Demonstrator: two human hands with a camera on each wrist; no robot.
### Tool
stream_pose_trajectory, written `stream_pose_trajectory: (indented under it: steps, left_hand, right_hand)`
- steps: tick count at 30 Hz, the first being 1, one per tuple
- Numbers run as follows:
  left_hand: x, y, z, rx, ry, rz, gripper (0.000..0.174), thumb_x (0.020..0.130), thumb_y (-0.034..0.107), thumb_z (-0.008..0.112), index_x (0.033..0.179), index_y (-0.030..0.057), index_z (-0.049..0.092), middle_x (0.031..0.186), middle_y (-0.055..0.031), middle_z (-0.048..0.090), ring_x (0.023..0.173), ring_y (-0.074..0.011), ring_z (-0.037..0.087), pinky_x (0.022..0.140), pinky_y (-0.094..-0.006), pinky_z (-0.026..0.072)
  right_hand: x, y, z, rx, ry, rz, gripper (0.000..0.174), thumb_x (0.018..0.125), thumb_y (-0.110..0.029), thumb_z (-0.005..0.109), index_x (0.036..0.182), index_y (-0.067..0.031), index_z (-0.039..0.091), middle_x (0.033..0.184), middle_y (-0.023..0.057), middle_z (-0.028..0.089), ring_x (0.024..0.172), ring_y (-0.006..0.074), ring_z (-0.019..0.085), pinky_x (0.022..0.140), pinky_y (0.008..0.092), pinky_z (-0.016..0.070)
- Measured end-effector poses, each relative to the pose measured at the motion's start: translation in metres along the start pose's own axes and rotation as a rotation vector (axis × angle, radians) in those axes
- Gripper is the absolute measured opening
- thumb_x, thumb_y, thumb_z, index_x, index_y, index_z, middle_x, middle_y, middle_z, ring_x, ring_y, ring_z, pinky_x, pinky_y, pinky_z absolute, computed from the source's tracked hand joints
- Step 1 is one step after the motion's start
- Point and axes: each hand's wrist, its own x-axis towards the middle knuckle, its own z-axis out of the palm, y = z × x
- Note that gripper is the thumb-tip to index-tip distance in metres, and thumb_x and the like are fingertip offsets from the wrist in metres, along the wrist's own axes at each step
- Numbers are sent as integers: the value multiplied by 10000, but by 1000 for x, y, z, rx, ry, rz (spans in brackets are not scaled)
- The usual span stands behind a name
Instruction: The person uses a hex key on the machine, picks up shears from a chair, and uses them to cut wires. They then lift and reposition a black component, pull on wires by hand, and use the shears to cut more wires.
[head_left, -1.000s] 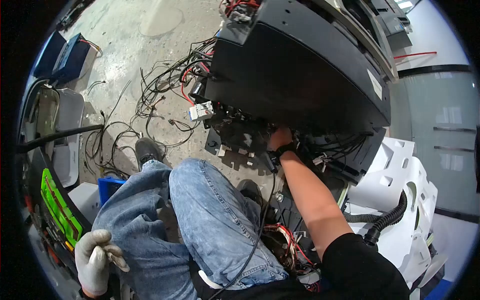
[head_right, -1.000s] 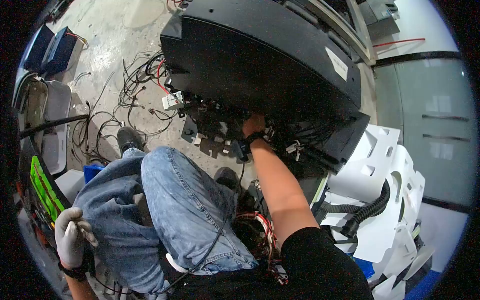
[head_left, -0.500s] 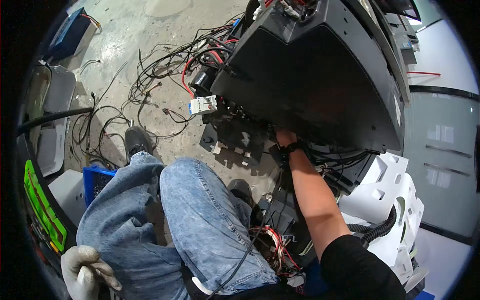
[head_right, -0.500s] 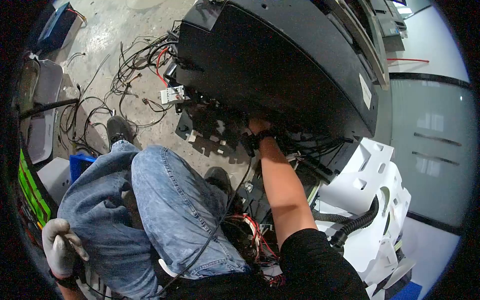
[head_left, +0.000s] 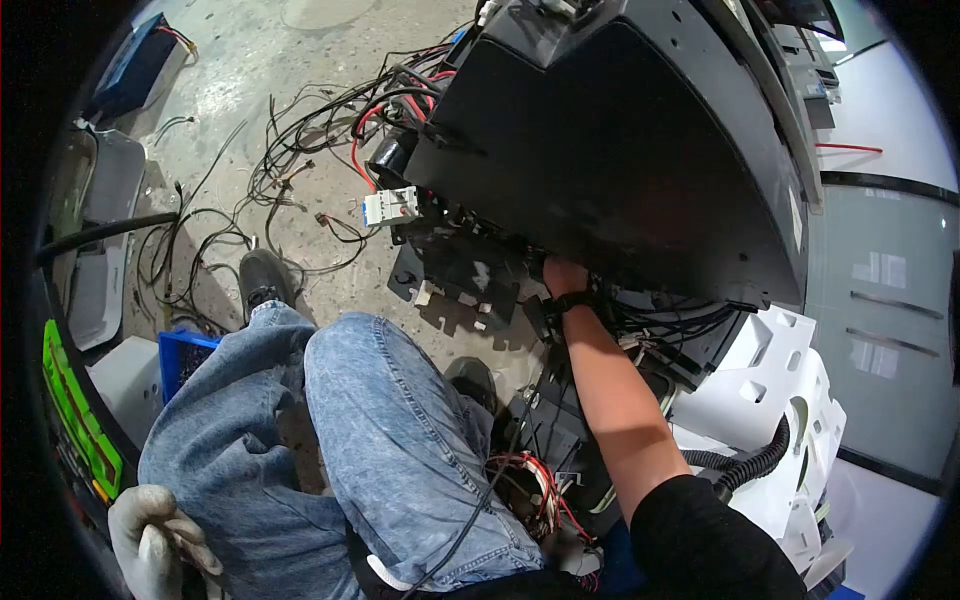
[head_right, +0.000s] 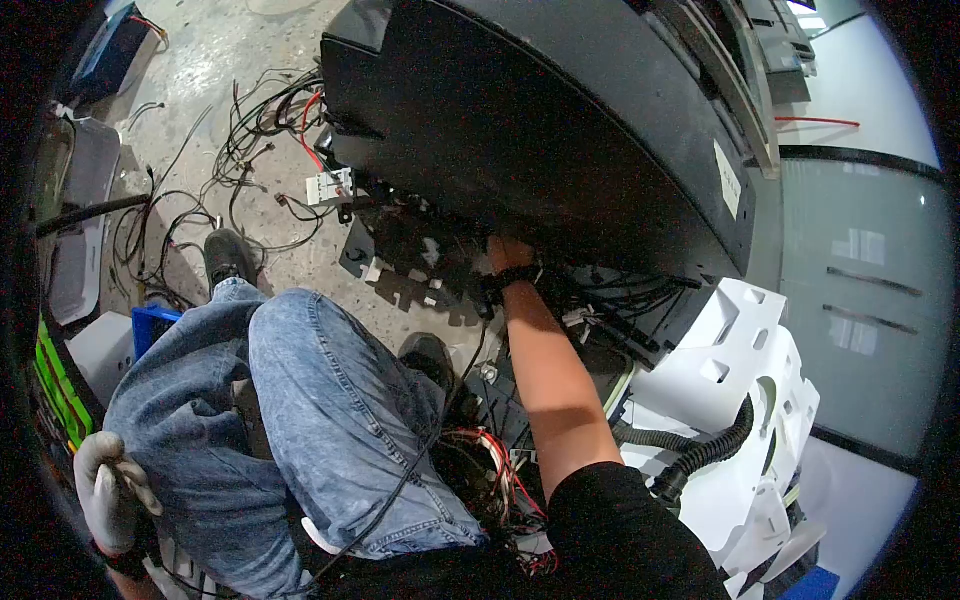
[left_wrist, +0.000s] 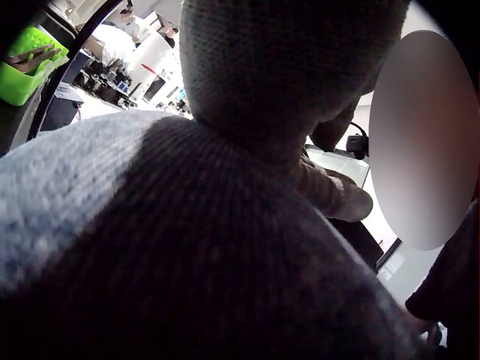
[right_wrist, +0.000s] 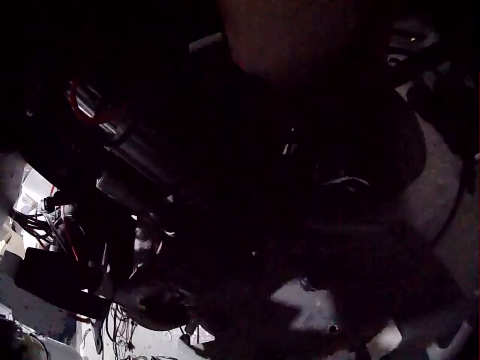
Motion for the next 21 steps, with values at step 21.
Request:
stream_pose_trajectory:
  steps: [21]
  left_hand:
    - [3, -7, -10, 44, -4, -22, 433, 914, 315, 501, 1186, -13, 425, 718, -92, 542, 444, -124, 491, 376, -219, 418]
  right_hand:
    - [-22, -17, -23, -198, 213, -238, 405, 877, -268, 438, 1220, -78, 541, 1302, 188, 477, 1176, 388, 462, 994, 494, 356]
